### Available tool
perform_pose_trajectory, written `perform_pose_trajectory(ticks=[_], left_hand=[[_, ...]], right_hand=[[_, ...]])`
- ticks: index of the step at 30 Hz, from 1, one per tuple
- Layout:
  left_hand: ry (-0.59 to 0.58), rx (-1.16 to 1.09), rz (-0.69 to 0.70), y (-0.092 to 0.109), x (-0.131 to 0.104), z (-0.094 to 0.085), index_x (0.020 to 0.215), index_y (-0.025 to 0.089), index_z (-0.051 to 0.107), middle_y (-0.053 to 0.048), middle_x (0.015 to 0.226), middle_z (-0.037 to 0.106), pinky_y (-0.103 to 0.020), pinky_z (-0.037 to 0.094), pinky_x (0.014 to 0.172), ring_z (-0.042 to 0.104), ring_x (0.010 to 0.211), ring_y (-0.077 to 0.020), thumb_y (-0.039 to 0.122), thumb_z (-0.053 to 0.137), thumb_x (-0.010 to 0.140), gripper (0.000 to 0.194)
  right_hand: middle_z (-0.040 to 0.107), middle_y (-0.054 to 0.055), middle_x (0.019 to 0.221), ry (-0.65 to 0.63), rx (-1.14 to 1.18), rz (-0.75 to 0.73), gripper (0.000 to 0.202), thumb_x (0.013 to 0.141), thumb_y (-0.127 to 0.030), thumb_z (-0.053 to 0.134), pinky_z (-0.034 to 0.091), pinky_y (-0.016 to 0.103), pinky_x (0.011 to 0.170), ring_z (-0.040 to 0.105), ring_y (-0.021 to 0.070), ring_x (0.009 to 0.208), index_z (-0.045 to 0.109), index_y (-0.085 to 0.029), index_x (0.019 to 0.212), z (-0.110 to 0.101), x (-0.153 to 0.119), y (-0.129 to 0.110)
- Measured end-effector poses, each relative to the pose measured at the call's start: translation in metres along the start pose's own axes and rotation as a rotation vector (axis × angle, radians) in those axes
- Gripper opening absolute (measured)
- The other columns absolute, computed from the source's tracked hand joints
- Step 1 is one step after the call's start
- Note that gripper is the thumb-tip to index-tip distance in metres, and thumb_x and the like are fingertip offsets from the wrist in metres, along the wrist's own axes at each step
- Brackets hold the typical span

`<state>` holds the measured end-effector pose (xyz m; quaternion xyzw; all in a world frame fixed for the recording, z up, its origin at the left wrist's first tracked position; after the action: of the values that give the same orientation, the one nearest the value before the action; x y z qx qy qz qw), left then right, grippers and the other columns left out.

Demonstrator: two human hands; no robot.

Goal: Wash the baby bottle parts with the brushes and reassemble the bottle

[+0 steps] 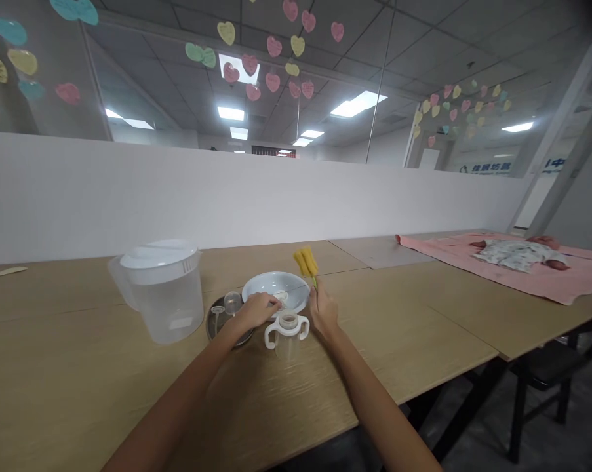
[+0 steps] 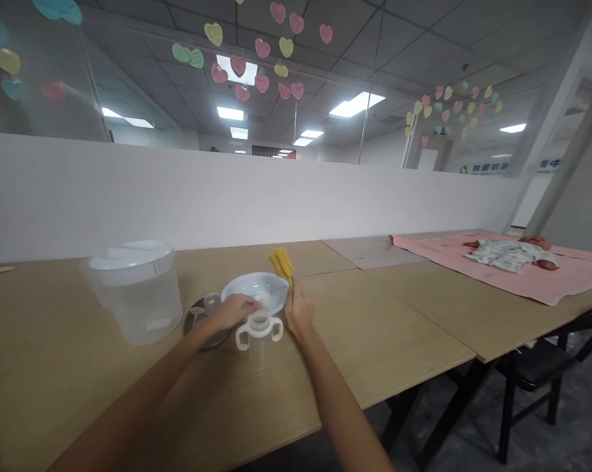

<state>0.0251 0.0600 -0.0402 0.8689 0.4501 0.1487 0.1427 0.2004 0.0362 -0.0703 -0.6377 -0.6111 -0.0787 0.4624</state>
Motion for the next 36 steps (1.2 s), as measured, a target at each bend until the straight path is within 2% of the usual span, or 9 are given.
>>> perform_pose_trajectory(ticks=[3, 6, 12, 17, 21, 24, 28, 33, 36], left_hand=[[0.178, -0.065, -0.046, -0.004, 0.003, -0.014, 0.095, 0.015, 0.068, -0.008, 0.105, 0.068, -0.027, 0.043, 0.085, 0.061, 0.097, -0.0201, 0.027, 0.048, 0.08, 0.028], [0.341, -0.172, -0.077, -0.005, 0.002, -0.035, 0.092, 0.014, 0.067, -0.008, 0.099, 0.07, -0.027, 0.046, 0.084, 0.063, 0.091, -0.0188, 0.027, 0.052, 0.078, 0.025], [0.596, -0.455, 0.019, 0.012, -0.019, -0.079, 0.08, 0.015, 0.068, -0.005, 0.083, 0.072, -0.027, 0.051, 0.074, 0.066, 0.078, -0.0185, 0.033, 0.062, 0.07, 0.022], [0.774, -0.118, 0.1, 0.023, -0.036, -0.098, 0.08, 0.019, 0.069, -0.003, 0.084, 0.072, -0.031, 0.049, 0.081, 0.065, 0.081, -0.0188, 0.029, 0.056, 0.077, 0.017], [0.757, 0.26, 0.263, 0.028, -0.035, -0.095, 0.08, 0.019, 0.068, -0.003, 0.083, 0.072, -0.038, 0.041, 0.096, 0.064, 0.078, -0.0177, 0.019, 0.047, 0.082, 0.022], [0.75, 0.411, 0.276, 0.027, -0.035, -0.097, 0.083, 0.017, 0.068, -0.005, 0.082, 0.072, -0.038, 0.038, 0.099, 0.064, 0.075, -0.0176, 0.017, 0.043, 0.084, 0.025], [0.623, 0.526, 0.136, 0.017, -0.036, -0.108, 0.084, 0.017, 0.068, -0.007, 0.083, 0.072, -0.04, 0.036, 0.097, 0.063, 0.079, -0.0198, 0.016, 0.041, 0.082, 0.027], [-0.04, 0.338, -0.209, -0.026, -0.038, -0.089, 0.075, 0.018, 0.065, -0.004, 0.078, 0.07, -0.024, 0.043, 0.064, 0.062, 0.072, -0.0177, 0.009, 0.053, 0.063, 0.019], [-0.222, 0.291, -0.263, -0.041, -0.04, -0.069, 0.067, 0.018, 0.062, 0.0, 0.067, 0.068, -0.021, 0.039, 0.053, 0.06, 0.063, -0.0166, 0.006, 0.058, 0.051, 0.02]], right_hand=[[0.067, 0.01, 0.095, 0.072, 0.026, -0.025, 0.048, 0.093, -0.037, 0.019, 0.034, 0.025, 0.062, 0.059, 0.018, 0.076, 0.047, -0.014, 0.124, -0.005, 0.0, 0.0], [0.067, 0.008, 0.079, 0.045, -0.011, -0.051, 0.052, 0.094, -0.039, 0.015, 0.031, 0.024, 0.057, 0.059, 0.0166, 0.067, 0.059, -0.015, 0.105, -0.005, -0.001, -0.001], [0.064, 0.007, 0.062, 0.01, -0.139, -0.033, 0.057, 0.095, -0.037, 0.017, 0.022, 0.023, 0.051, 0.054, 0.0121, 0.053, 0.064, -0.016, 0.07, 0.0, 0.0, 0.0], [0.063, 0.007, 0.057, 0.08, -0.138, -0.103, 0.062, 0.095, -0.038, 0.016, 0.02, 0.024, 0.049, 0.049, 0.0102, 0.048, 0.062, -0.015, 0.061, -0.002, -0.002, -0.002], [0.059, 0.006, 0.05, 0.193, -0.12, -0.197, 0.059, 0.095, -0.035, 0.021, 0.02, 0.025, 0.049, 0.043, 0.0087, 0.043, 0.059, -0.014, 0.054, -0.007, -0.005, -0.006], [0.055, 0.005, 0.046, 0.286, -0.094, -0.26, 0.057, 0.094, -0.032, 0.024, 0.02, 0.024, 0.049, 0.039, 0.0078, 0.042, 0.056, -0.014, 0.05, -0.012, -0.008, -0.008], [0.052, 0.005, 0.043, 0.315, -0.078, -0.264, 0.06, 0.094, -0.031, 0.021, 0.021, 0.025, 0.049, 0.037, 0.0077, 0.041, 0.053, -0.014, 0.046, -0.015, -0.009, -0.007], [0.061, 0.006, 0.053, 0.145, -0.163, -0.14, 0.063, 0.094, -0.043, 0.022, 0.018, 0.026, 0.05, 0.043, 0.0087, 0.046, 0.061, -0.014, 0.054, -0.009, -0.003, -0.002], [0.066, 0.007, 0.062, 0.008, -0.235, -0.105, 0.065, 0.09, -0.056, 0.027, 0.017, 0.026, 0.051, 0.048, 0.01, 0.052, 0.065, -0.015, 0.059, -0.004, 0.0, -0.001]])
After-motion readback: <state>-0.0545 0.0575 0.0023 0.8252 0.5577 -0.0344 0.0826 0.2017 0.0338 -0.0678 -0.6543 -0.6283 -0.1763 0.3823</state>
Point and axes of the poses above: each hand's wrist, its own x-axis towards the middle knuckle, its own z-axis out of the palm, y = z × x, the point moved 5 cm from there along x, towards the middle knuckle
